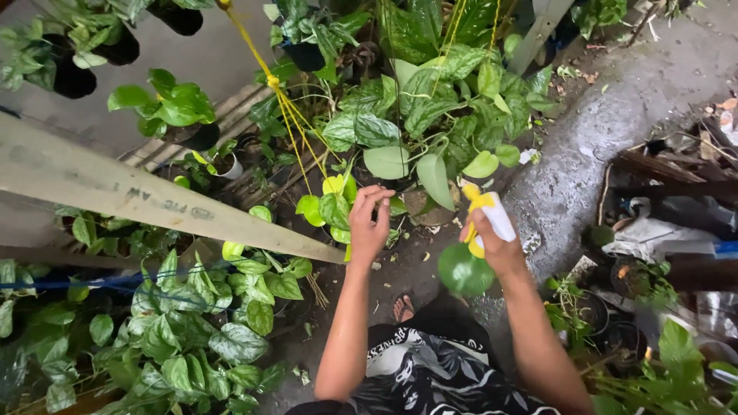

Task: Inspecting plant leaves, adjusting vines on supports, and applying a spray treatment in a nursery.

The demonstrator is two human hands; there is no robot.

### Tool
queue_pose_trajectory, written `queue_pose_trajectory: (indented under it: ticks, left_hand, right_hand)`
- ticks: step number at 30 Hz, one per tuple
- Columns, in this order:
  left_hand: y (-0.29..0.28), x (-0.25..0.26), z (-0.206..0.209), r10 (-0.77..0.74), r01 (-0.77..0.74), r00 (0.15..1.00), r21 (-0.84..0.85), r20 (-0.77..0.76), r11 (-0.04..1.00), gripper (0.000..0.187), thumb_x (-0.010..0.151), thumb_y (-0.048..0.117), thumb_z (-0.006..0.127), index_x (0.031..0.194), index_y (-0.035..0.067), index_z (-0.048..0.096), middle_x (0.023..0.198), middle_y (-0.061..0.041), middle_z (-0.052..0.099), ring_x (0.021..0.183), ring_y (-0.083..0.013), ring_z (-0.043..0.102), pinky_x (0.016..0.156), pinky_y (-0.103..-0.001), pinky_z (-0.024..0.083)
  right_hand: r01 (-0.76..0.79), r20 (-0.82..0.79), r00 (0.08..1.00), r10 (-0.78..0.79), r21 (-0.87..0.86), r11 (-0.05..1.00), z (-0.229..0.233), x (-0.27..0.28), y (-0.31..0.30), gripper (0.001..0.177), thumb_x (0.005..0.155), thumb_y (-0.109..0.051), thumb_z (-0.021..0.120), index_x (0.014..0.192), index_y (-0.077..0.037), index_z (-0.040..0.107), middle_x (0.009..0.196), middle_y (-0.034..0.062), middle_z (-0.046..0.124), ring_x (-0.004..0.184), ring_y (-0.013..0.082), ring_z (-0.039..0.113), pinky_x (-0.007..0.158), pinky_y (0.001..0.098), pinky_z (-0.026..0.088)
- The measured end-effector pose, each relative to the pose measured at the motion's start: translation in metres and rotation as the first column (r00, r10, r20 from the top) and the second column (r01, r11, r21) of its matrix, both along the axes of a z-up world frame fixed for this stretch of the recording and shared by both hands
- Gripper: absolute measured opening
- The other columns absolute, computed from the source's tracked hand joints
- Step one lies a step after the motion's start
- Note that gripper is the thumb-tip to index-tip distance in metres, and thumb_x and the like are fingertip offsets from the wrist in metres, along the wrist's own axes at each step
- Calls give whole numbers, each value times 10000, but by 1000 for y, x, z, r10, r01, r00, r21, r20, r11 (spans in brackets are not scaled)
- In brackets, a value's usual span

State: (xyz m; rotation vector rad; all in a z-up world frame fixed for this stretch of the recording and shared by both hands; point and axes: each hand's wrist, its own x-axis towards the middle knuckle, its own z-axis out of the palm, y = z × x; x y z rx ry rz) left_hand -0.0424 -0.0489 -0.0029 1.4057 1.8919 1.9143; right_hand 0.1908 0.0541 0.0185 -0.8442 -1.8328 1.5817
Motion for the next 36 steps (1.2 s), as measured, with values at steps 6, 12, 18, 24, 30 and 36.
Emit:
queue_pose_trajectory:
  ticks: [6, 12, 18, 24, 30, 36]
  left_hand:
    - [1, -1, 0, 4, -4, 1000, 0, 6, 1000, 179, 979, -18, 608, 1051, 61, 752, 979, -102, 664, 1002, -317, 701, 876, -431, 565]
    - [1, -2, 4, 9, -9, 1000, -14, 21, 1000, 178, 989, -3, 597, 1049, 65, 750, 984, -95, 658, 992, -302, 699, 873, -420, 563]
    - [5, -3, 4, 5, -4, 999, -17, 37, 1000, 176, 977, -29, 596, 1036, 43, 745, 970, -112, 659, 937, -301, 699, 828, -407, 570]
    - [8, -2, -7, 4, -11, 996, -74, -92, 997, 212, 1008, 85, 531, 1110, 56, 715, 1068, -91, 635, 1011, -223, 616, 881, -352, 527]
    - [9, 1, -5, 27, -27, 999, 5, 19, 1000, 189, 982, -30, 587, 1026, 52, 751, 975, -104, 660, 909, -277, 698, 776, -387, 588]
    - [6, 0, -12, 42, -42, 999, 5, 1, 999, 184, 958, -29, 619, 1019, 73, 759, 960, -85, 656, 933, -296, 704, 806, -403, 581]
  right_hand:
    - [287, -94, 958, -272, 321, 902, -4, -7, 1, 430, 968, -273, 729, 1262, 11, 594, 1163, 187, 698, 1111, 302, 669, 1016, 424, 490]
    - [145, 89, 987, -137, -97, 985, 8, -13, -4, 649, 1028, -661, 445, 908, -55, 643, 717, 104, 702, 660, 191, 692, 566, 295, 530]
    - [-297, -458, 840, 291, 62, 953, 71, -36, 37, 728, 1000, -571, 490, 1360, 62, 483, 1261, 310, 661, 1136, 317, 687, 997, 413, 532]
    - [349, -567, 811, -145, 269, 898, 219, -82, 64, 837, 949, -740, 547, 1358, -10, 510, 811, 77, 595, 626, 165, 612, 575, 314, 621]
    - [342, -554, 828, -89, 372, 863, 225, -93, 78, 621, 999, -553, 543, 1313, -18, 512, 849, 84, 577, 679, 175, 583, 628, 313, 580]
    - [292, -514, 858, -1, 485, 824, 230, -117, 85, 406, 1049, -367, 534, 1269, -26, 514, 886, 92, 560, 732, 183, 554, 680, 312, 540]
